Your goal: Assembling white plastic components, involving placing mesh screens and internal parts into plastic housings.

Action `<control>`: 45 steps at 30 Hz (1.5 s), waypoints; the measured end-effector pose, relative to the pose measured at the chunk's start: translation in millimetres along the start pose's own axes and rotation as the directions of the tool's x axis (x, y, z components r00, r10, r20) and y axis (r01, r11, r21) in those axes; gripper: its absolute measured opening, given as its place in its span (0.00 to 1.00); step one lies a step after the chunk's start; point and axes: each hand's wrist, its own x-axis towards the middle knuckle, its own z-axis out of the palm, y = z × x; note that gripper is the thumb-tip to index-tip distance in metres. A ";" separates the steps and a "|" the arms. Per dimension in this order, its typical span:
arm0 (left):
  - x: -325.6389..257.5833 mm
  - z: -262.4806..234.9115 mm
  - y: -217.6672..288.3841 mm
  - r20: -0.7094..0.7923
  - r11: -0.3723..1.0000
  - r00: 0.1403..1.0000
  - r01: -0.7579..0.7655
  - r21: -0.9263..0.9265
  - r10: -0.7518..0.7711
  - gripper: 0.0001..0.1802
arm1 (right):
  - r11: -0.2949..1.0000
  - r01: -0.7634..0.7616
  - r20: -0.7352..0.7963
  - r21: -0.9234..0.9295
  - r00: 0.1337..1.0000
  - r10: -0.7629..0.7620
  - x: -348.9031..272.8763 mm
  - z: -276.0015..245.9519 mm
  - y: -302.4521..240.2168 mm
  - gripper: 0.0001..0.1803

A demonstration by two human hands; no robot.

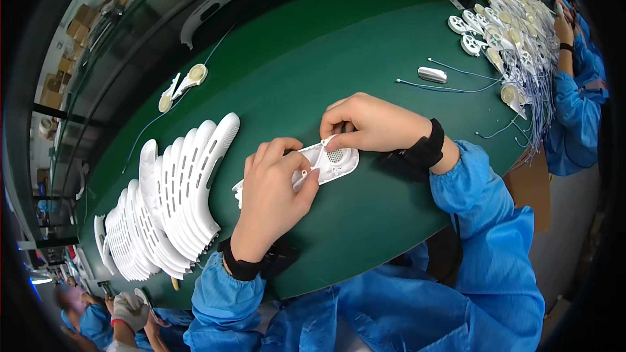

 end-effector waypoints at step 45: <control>9.7 -0.3 5.6 0.105 0.997 0.991 -0.078 -0.020 0.080 0.07 | 0.945 0.067 0.024 -0.319 0.998 -0.063 -13.3 3.8 -11.5 0.16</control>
